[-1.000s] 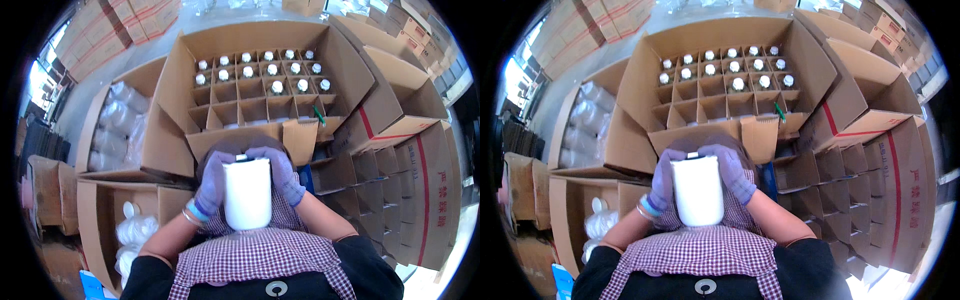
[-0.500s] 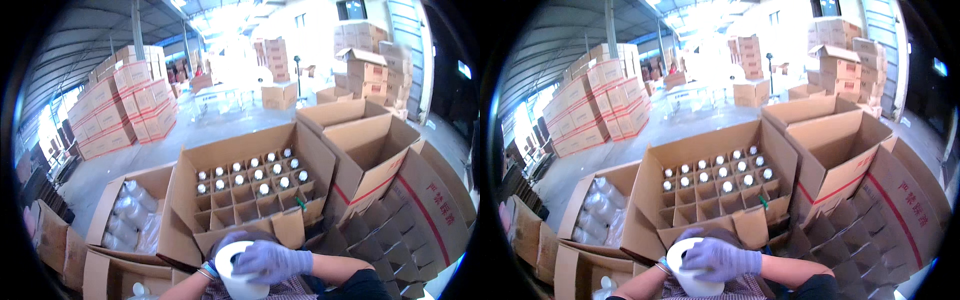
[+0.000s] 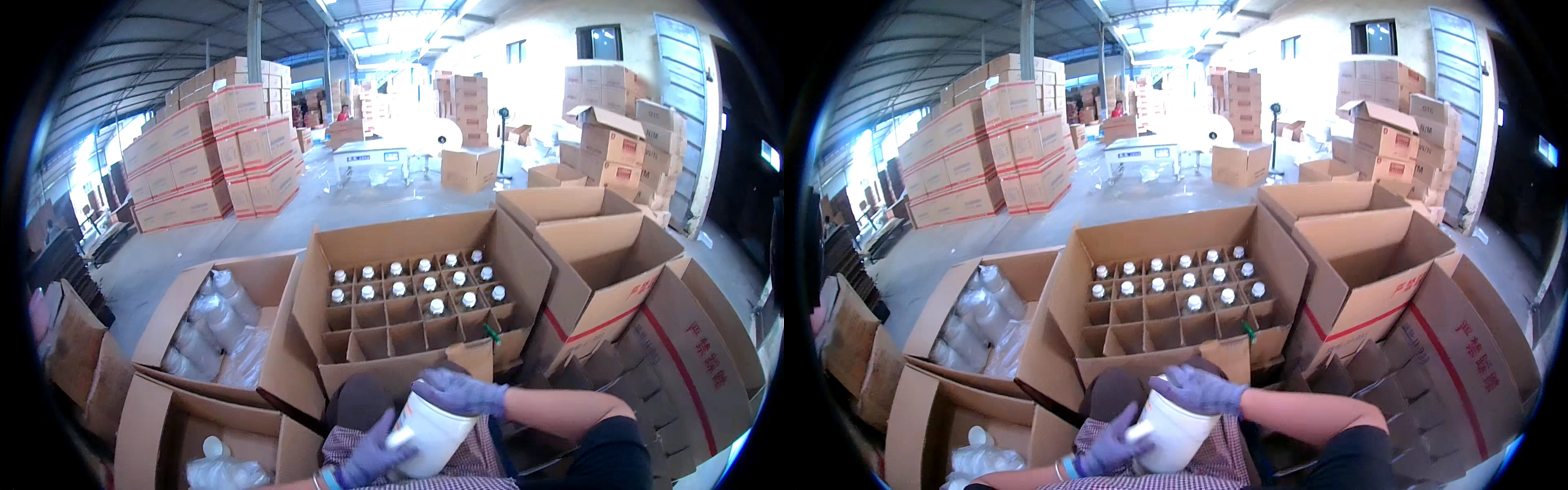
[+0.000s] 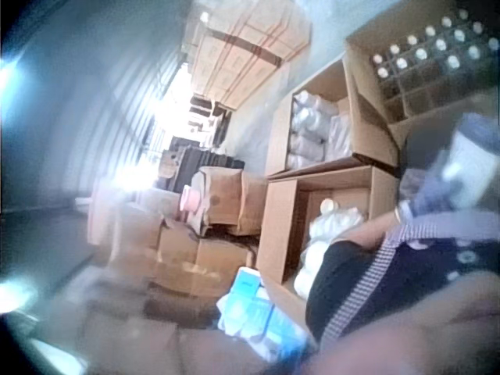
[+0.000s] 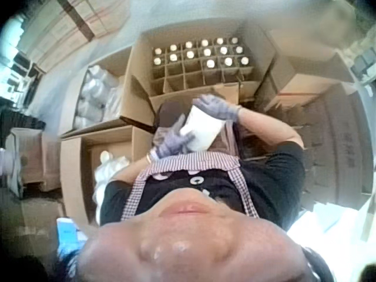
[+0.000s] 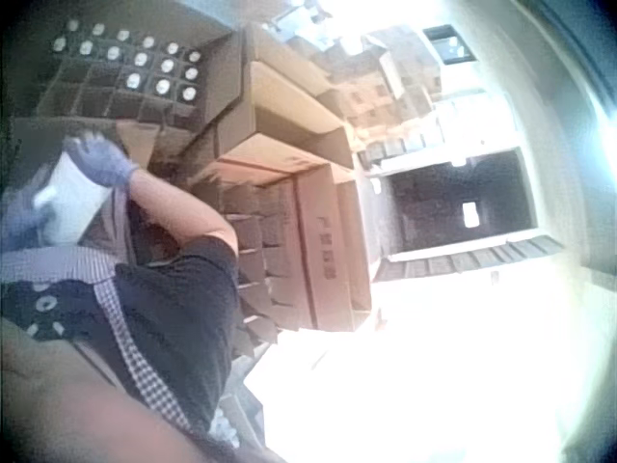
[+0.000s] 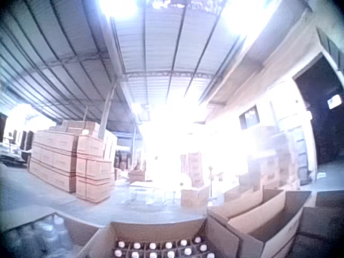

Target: The person assembles white electric kettles by hand in a warehouse setting. They pick up a kettle body, insert a black circular filter component, and screw on a white lid. The person then places the assembled unit into a plastic bag and sets it into a cardboard box. This process is repeated for multiple units.

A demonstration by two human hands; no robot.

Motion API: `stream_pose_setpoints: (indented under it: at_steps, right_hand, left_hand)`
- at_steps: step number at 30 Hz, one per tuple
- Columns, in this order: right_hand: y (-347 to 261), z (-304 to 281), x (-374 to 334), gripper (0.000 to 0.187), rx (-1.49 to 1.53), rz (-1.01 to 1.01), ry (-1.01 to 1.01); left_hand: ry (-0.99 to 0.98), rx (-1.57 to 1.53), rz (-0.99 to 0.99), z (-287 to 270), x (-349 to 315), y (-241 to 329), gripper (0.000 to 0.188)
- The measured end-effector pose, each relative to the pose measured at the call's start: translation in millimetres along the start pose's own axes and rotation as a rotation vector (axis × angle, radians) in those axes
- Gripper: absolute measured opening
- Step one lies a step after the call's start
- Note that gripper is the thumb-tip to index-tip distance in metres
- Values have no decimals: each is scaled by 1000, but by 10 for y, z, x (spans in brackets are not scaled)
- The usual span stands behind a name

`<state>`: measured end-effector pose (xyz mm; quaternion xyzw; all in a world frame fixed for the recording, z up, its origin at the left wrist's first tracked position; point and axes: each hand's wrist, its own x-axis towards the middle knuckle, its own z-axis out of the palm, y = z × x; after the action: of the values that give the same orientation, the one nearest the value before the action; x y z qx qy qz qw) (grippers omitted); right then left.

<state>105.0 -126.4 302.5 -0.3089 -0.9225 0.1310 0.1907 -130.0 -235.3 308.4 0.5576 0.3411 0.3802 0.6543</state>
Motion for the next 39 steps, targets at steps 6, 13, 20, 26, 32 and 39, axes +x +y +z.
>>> stream_pose_setpoints:
  at_steps: [6, 13, 20, 26, 32, 39]
  right_hand:
    - [-610, -440, 263, 52, 369, -276, -106]
    - [-360, -178, 410, 61, 453, -99, 35]
    - [273, 315, 208, 52, 394, 148, -322]
    - [-670, -471, 250, 82, 298, -467, -55]
    - [5, 193, 42, 63, 652, 423, -148]
    - [1457, -416, 424, 41, -297, 872, -75]
  left_hand:
    - [-215, -217, -298, -633, 100, -215, 76]
    - [19, -197, -58, -332, -148, -267, 92]
    - [-111, 224, 75, -18, -49, -490, 107]
    - [-84, -250, -348, -797, -96, 19, 96]
    - [25, 169, -177, -304, -75, -314, 109]
    - [96, 192, -267, -484, -3, -202, 96]
